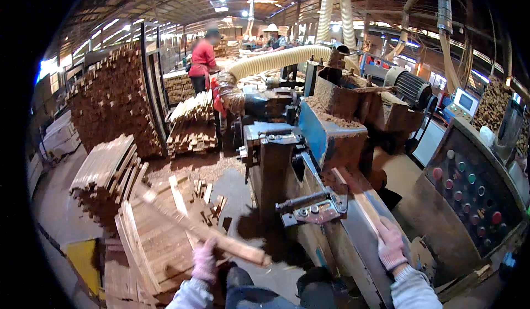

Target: The person picks up wood slabs from a pallet and feeds them into a processing machine one at a time.

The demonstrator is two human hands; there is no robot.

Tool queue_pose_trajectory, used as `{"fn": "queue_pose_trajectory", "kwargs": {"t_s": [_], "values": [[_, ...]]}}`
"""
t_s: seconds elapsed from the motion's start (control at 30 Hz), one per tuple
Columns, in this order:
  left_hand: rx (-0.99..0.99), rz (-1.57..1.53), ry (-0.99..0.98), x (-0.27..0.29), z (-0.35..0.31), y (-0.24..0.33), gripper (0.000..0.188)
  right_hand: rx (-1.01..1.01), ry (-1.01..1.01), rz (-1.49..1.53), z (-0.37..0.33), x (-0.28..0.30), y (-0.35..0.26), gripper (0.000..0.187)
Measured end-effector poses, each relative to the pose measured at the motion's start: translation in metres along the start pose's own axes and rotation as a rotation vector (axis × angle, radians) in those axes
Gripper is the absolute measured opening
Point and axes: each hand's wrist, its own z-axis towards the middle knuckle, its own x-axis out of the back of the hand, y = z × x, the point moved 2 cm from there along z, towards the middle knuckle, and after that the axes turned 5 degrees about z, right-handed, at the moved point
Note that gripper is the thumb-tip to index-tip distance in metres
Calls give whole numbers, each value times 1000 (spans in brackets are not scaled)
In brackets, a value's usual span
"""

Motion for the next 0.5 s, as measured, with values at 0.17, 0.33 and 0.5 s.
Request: {"fn": "queue_pose_trajectory", "kwargs": {"t_s": [0.17,0.33,0.5], "values": [[29,-35,-336,-139,-51,-17,39,183,-202,243,24,14,-138,62],[343,134,-927,-239,-148,-34,52,-138,-184,211,-59,80,-136,65],[160,222,-878,-208,-113,-46,55,-371,-155,-157,-209,172,-111,62]]}}
